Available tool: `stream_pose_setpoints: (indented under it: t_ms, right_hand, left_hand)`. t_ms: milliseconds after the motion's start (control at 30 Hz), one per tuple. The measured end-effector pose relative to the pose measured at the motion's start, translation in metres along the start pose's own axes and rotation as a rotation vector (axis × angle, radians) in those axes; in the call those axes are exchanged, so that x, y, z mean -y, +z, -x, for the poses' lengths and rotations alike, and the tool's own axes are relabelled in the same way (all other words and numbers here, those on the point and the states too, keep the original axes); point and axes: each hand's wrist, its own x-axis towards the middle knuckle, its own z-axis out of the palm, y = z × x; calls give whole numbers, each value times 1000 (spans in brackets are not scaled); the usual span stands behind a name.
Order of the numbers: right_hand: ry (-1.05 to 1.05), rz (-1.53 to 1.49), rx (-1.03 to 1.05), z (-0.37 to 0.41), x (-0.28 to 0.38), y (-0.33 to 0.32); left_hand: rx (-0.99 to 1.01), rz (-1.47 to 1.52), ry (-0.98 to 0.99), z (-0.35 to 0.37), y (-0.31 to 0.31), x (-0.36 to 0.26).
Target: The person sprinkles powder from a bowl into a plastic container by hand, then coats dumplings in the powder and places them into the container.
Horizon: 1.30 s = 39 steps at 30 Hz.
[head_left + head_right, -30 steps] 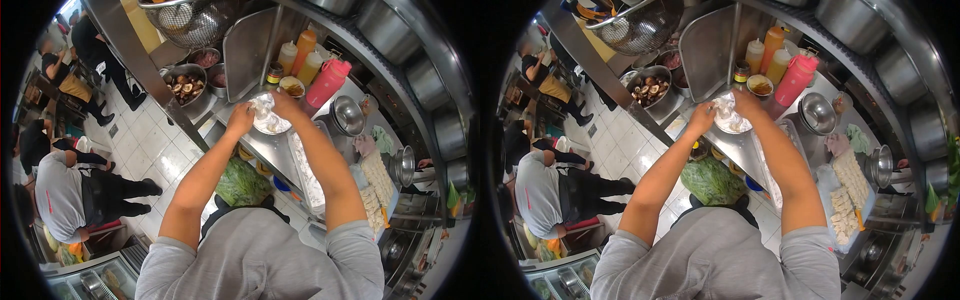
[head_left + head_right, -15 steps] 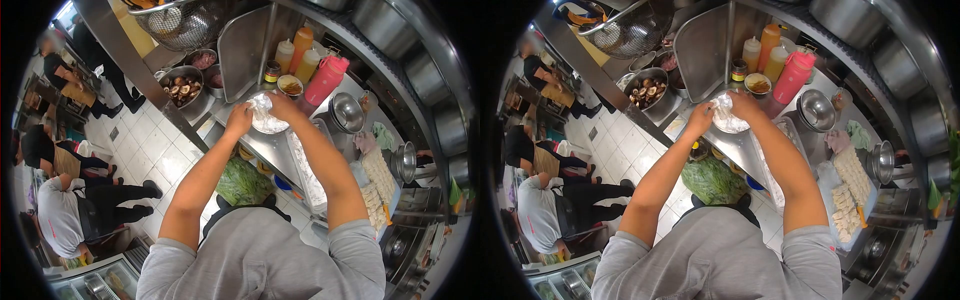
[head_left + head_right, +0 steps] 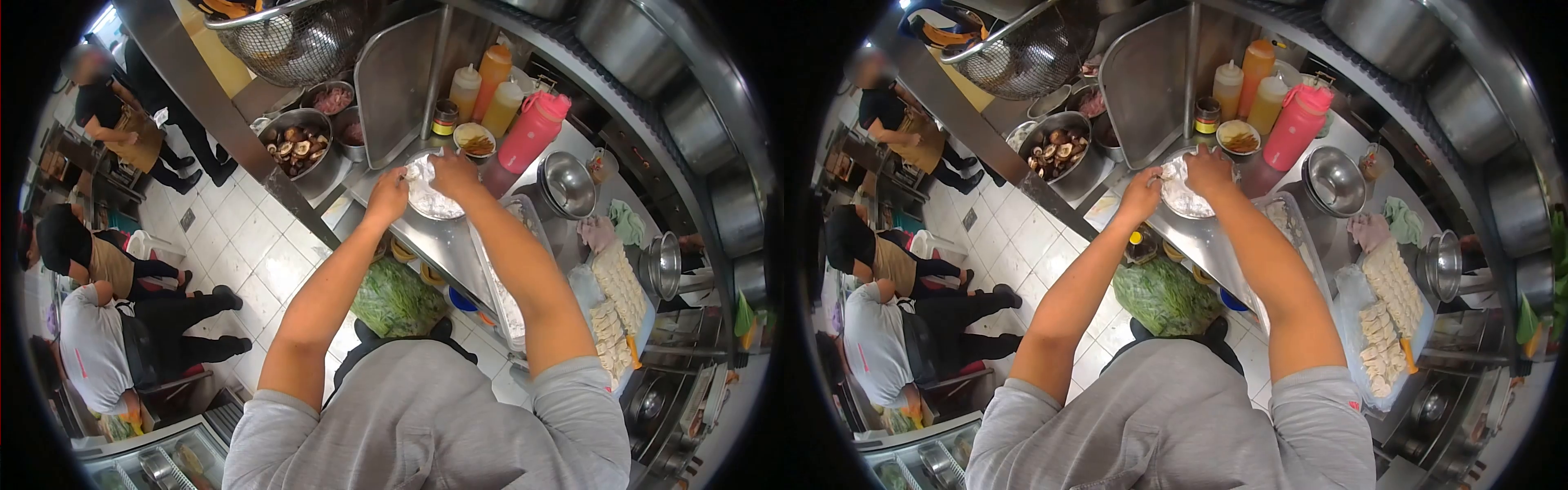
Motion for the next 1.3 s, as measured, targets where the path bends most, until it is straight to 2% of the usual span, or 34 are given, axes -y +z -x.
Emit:
stream_pose_setpoints:
  t_ms: [67, 167, 233, 333, 367, 467, 533, 600, 633, 700, 733, 800, 933, 1033, 1133, 1233, 1300]
  right_hand:
    - [-13, -53, 10, 6, -6, -10]
    - [-72, -152, -87, 18, -10, -13]
    - [-26, -22, 44, 27, -10, -12]
    - [-3, -65, 72, 15, -20, 9]
    - [-53, -93, -73, 14, -25, 14]
    - [-132, -258, -157, -5, -45, 18]
    - [-132, -318, -134, 16, -36, -20]
    - [-27, -409, -16, 19, -35, -29]
    - [-28, -409, -15, 21, -34, -27]
    - [87, -186, 45, 28, -28, -17]
    - [87, -186, 47, 28, -26, -7]
    - [110, 4, 48, 25, -24, 14]
    - [94, -220, -141, 14, -37, 26]
    - [135, -330, -29, 16, -48, -7]
    - [103, -170, 68, 35, -43, -31]
    - [26, 1, 147, 36, -33, -11]
    - [47, 11, 80, 39, -28, 4]
  left_hand:
    - [14, -5, -7, 0, 2, 1]
    - [29, -5, -9, -2, 1, -1]
    - [9, 5, -10, -2, 2, 0]
    - [7, -15, -18, -2, 2, -2]
    - [9, -17, -16, -3, 2, -2]
    - [32, -19, -14, -5, 1, -1]
    - [27, -43, -33, -3, 0, -5]
    - [29, -46, -21, -3, 0, -3]
    - [26, -48, -9, -3, 0, -2]
    - [25, -46, -7, -3, 0, -1]
    - [27, -45, -3, -2, 0, -1]
    - [28, -38, -4, -2, 1, -2]
    - [46, -28, -5, 0, -2, -2]
    - [67, 67, -52, -2, 0, 4]
    - [53, 18, -32, 0, -1, 1]
    - [43, -11, -13, 0, 0, 0]
    - [56, 46, -38, -3, 3, 5]
